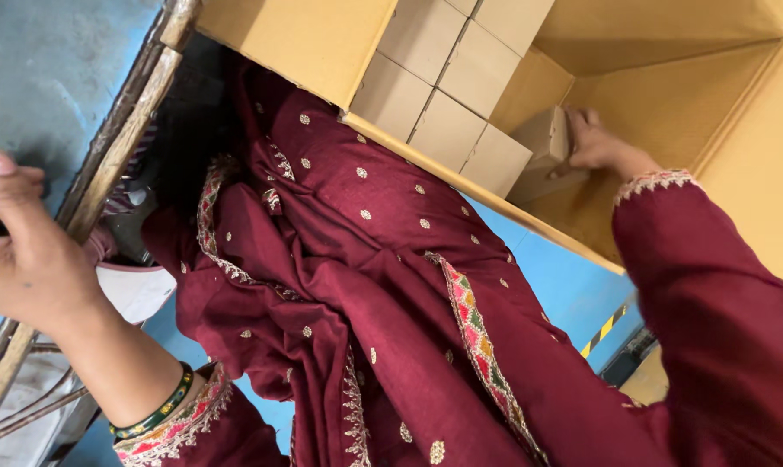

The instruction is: The person repeatedly opens small cardboard boxes, removes plastic-wrapped metal containers, places them on a table, and closes the empty boxes. The process is repeated multiple times in a consistent sequence.

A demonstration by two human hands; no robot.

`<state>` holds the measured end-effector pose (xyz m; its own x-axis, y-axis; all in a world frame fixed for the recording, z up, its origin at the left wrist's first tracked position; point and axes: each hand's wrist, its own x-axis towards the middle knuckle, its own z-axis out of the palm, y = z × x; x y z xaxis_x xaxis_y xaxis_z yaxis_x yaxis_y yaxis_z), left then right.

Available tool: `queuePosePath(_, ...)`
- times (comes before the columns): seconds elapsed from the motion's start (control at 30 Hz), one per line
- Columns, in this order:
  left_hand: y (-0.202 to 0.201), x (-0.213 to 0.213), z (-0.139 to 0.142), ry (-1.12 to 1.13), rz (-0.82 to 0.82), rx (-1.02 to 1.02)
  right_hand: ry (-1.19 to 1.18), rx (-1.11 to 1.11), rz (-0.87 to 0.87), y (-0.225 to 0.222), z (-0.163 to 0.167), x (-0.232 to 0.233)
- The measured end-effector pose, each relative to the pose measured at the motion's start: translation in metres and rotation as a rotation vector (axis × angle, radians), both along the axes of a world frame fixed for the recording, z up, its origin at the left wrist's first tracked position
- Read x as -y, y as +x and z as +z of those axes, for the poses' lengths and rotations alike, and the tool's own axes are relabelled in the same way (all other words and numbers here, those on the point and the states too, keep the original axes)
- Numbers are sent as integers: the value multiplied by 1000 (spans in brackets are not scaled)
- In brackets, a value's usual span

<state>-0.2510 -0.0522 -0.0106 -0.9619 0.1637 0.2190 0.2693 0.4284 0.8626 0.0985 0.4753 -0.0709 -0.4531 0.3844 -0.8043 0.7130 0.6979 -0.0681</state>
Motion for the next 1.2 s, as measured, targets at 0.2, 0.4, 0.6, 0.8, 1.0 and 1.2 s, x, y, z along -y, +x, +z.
queuePosePath(0.2,2,-6,4,41,-51,-25,81,-8,76,-11,11,9)
queuePosePath(0.4,4,-15,32,22,-152,-99,363,48,336,-16,44,-9)
queuePosePath(0.6,9,-23,46,3,-103,-239,603,-438,520,-11,140,-26)
queuePosePath(0.8,16,-22,42,95,-94,-311,220,-939,533,-41,232,42)
queuePosePath(1.0,29,-25,43,260,-87,-266,-50,-1109,715,-93,265,120)
queuePosePath(1.2,118,-56,50,372,-214,6,-59,-978,857,-110,229,204)
